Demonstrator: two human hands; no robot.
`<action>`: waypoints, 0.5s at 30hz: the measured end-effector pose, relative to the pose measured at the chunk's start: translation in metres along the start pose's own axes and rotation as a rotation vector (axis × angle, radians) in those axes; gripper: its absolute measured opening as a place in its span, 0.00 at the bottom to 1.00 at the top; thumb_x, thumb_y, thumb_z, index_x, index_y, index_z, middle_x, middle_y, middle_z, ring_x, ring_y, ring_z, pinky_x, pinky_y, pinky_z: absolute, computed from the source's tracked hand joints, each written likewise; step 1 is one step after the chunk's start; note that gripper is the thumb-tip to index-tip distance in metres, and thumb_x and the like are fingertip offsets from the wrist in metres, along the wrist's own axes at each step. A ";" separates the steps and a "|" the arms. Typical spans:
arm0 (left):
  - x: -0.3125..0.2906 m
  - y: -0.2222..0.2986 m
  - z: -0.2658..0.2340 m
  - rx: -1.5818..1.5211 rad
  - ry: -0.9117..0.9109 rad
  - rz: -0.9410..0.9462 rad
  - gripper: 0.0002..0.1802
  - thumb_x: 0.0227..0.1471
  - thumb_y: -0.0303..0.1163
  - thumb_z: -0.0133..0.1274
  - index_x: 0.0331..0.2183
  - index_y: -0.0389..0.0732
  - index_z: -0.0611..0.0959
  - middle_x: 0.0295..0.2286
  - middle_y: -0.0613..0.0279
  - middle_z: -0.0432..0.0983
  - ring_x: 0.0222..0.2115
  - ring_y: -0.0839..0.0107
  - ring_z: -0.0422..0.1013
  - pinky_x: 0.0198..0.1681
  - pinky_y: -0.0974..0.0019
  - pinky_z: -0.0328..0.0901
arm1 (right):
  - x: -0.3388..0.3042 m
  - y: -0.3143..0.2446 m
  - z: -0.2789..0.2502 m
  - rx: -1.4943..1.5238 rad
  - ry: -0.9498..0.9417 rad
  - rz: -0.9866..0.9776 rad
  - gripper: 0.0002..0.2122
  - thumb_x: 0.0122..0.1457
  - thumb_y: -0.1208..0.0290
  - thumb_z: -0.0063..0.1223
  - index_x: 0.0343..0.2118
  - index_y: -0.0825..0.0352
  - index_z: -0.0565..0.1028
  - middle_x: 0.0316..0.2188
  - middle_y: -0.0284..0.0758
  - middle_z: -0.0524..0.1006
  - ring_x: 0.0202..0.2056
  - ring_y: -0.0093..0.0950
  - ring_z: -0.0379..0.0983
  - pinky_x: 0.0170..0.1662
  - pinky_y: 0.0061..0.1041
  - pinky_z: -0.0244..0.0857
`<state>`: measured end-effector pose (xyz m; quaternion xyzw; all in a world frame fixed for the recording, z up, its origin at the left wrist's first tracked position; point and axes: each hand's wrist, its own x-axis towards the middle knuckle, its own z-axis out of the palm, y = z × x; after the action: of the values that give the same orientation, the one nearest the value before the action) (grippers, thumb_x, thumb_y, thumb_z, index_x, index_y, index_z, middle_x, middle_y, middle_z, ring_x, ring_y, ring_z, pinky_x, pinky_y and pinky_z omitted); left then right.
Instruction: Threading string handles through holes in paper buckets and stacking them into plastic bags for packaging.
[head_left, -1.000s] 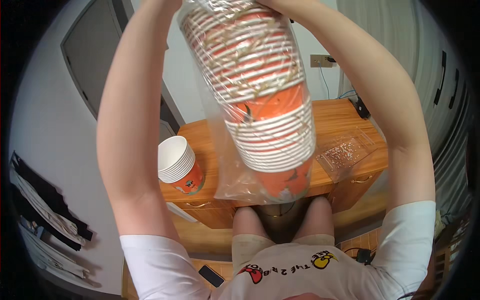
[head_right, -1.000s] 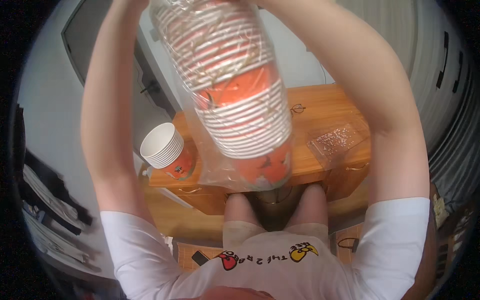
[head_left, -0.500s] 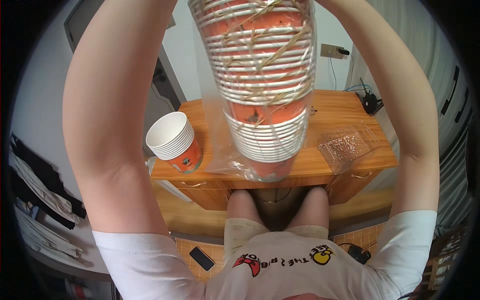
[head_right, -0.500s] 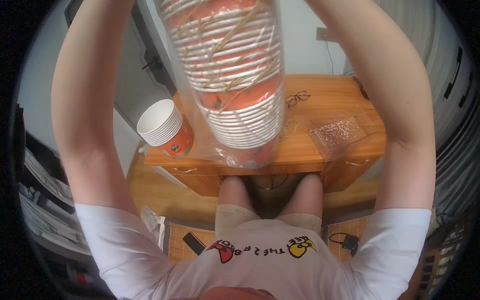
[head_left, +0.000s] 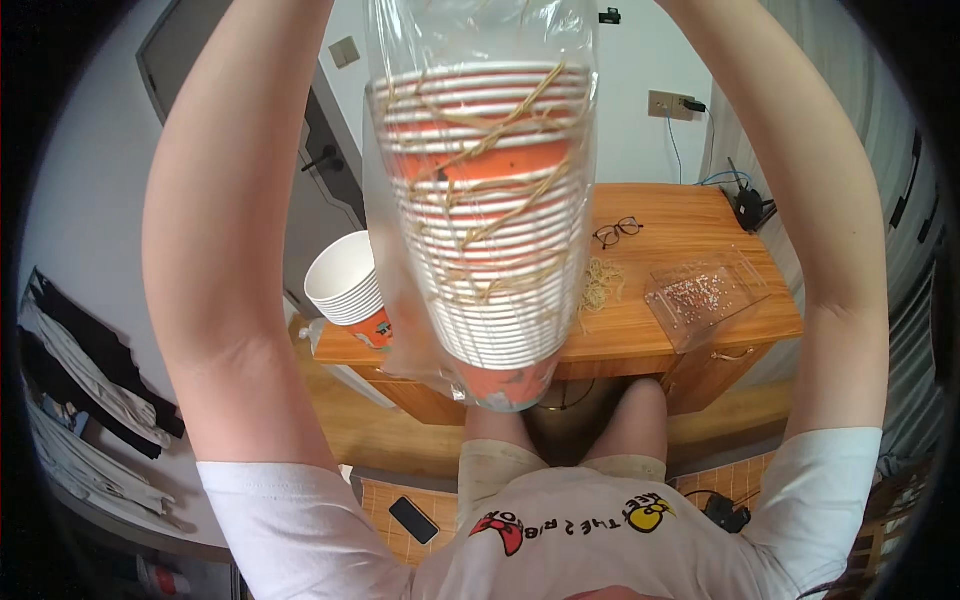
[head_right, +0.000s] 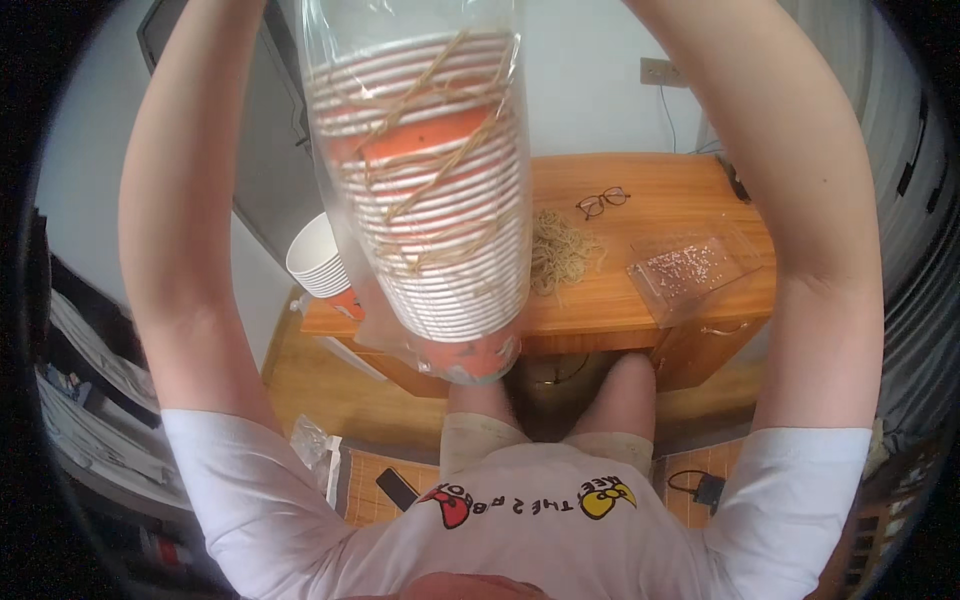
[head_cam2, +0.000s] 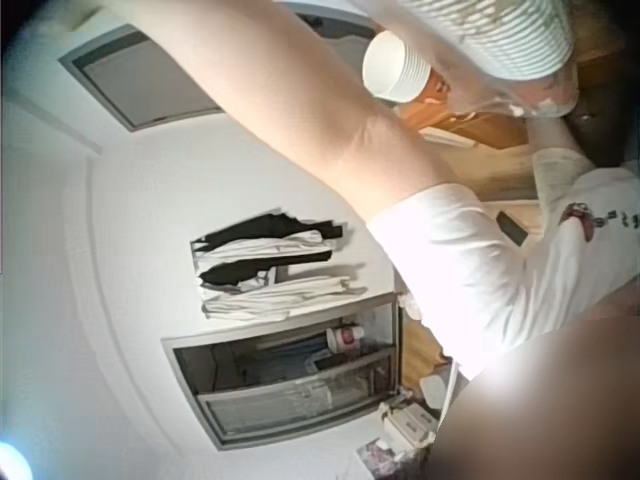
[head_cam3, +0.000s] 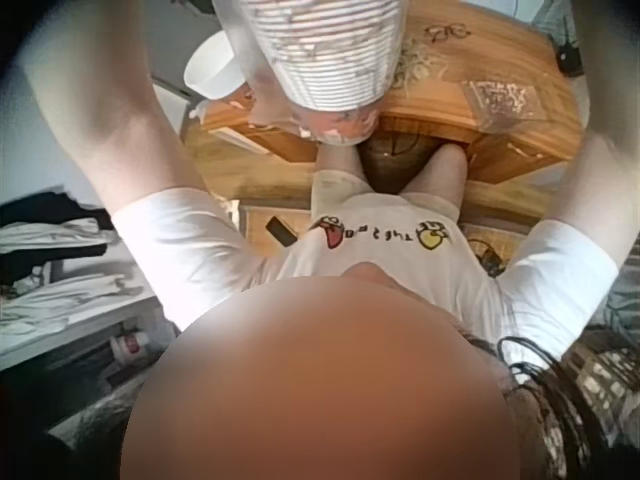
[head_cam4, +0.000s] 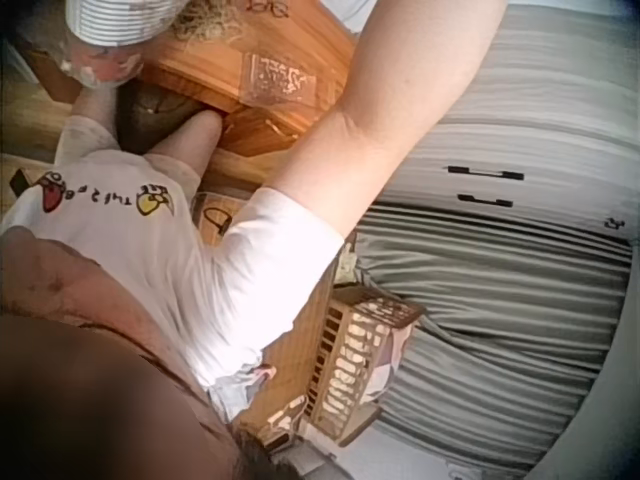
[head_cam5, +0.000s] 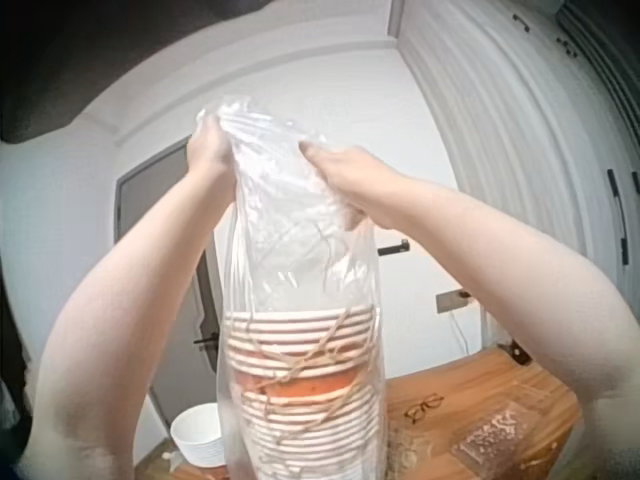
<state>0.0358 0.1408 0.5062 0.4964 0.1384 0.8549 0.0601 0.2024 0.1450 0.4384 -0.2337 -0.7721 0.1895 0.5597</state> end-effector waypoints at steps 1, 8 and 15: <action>0.000 0.000 -0.004 -0.067 -0.057 -0.023 0.29 0.59 0.46 0.43 0.49 0.28 0.72 0.44 0.46 0.74 0.43 0.55 0.73 0.47 0.55 0.66 | 0.000 0.001 0.000 -0.001 0.007 -0.006 0.30 0.65 0.48 0.39 0.55 0.75 0.68 0.48 0.53 0.74 0.43 0.45 0.73 0.47 0.42 0.68; -0.027 0.029 -0.028 -0.036 -0.599 -0.680 0.47 0.54 0.61 0.47 0.60 0.32 0.60 0.56 0.40 0.60 0.57 0.47 0.58 0.59 0.45 0.55 | 0.009 0.008 -0.010 0.098 0.011 -0.054 0.29 0.65 0.50 0.40 0.55 0.74 0.68 0.52 0.52 0.71 0.49 0.45 0.69 0.50 0.43 0.65; -0.017 0.012 -0.046 0.635 -0.897 -0.181 0.63 0.45 0.74 0.48 0.64 0.33 0.49 0.62 0.34 0.45 0.64 0.42 0.44 0.64 0.40 0.42 | 0.035 -0.080 -0.019 0.092 -0.267 0.617 0.27 0.66 0.52 0.37 0.57 0.71 0.66 0.56 0.50 0.67 0.55 0.43 0.64 0.58 0.41 0.56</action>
<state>0.0047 0.1167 0.4736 0.7916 0.3922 0.4674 0.0338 0.1997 0.1002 0.5154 -0.4039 -0.7222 0.4137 0.3798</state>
